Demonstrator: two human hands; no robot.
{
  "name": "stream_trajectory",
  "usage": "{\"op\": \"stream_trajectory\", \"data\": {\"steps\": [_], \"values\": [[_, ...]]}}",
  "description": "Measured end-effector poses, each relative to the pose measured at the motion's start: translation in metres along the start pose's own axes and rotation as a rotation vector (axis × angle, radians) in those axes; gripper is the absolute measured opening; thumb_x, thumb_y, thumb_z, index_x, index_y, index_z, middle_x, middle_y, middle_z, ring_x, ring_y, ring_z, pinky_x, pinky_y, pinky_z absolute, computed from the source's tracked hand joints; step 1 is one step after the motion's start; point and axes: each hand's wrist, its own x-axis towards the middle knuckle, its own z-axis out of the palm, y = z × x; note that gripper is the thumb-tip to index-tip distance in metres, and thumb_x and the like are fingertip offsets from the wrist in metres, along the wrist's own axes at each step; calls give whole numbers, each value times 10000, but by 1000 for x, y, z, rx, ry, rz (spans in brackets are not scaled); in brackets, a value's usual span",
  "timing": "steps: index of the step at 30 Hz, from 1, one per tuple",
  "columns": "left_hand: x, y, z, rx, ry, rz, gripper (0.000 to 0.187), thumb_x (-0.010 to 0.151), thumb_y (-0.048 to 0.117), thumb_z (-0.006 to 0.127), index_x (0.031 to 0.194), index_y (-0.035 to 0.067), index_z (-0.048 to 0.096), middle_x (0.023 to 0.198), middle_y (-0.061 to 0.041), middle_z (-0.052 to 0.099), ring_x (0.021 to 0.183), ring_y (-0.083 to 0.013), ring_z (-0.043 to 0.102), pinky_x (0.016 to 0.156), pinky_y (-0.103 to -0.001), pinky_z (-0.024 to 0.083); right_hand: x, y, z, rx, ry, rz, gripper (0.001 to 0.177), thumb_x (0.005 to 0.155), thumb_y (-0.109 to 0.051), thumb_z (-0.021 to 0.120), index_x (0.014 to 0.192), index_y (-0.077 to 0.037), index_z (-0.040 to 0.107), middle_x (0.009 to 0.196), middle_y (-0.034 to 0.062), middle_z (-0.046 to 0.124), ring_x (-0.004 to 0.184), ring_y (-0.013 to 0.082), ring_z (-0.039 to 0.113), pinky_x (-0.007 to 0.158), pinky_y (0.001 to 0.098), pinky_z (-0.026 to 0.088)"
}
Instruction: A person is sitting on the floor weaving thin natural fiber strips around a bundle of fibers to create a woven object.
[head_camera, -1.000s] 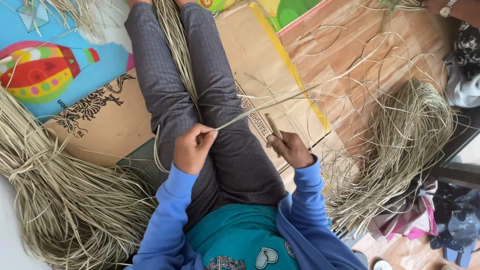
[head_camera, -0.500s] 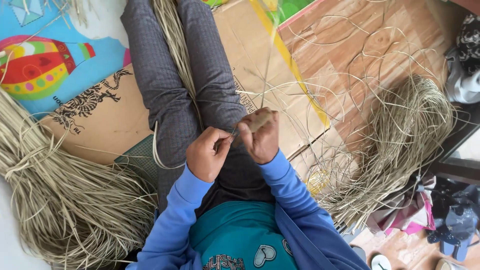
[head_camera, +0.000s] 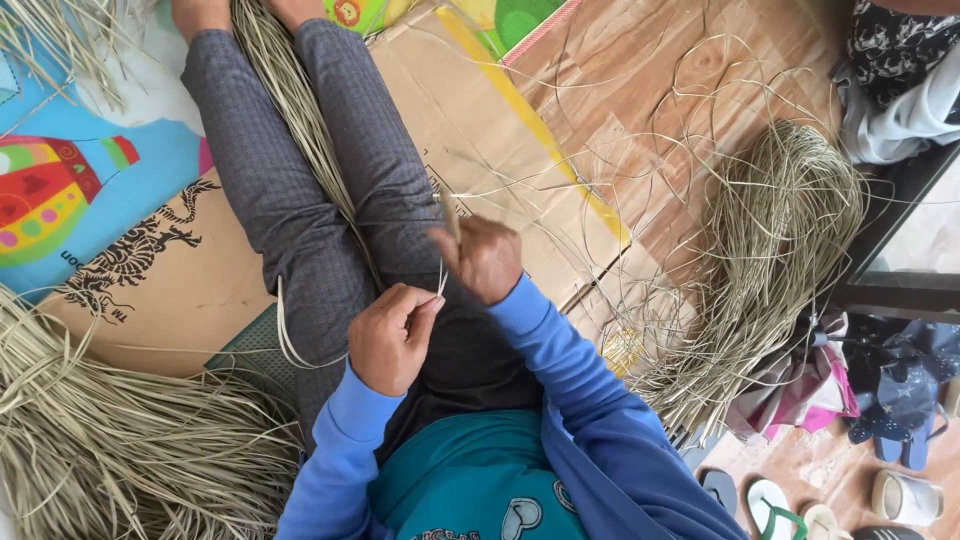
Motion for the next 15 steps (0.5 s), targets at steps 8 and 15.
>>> {"op": "stream_trajectory", "data": {"steps": [8,15], "values": [[1,17,-77,-479,-185,-101,110,874,50,738,771,54,699,581,-6,478,512,-95,414,487,-247,347,-35,112,51,-293,-16,381,642,1060,-525,539,554,-134,592,469,56,556,418,273,558,454,385,465],[-29,-8,-127,-912,45,-239,13,836,-25,632,846,-17,634,692,-12,466,686,-88,384,631,-198,360,-66,186,46,-410,-134,699,659,1065,-584,478,640,-156,742,462,-40,606,385,193,572,458,311,470]]}}
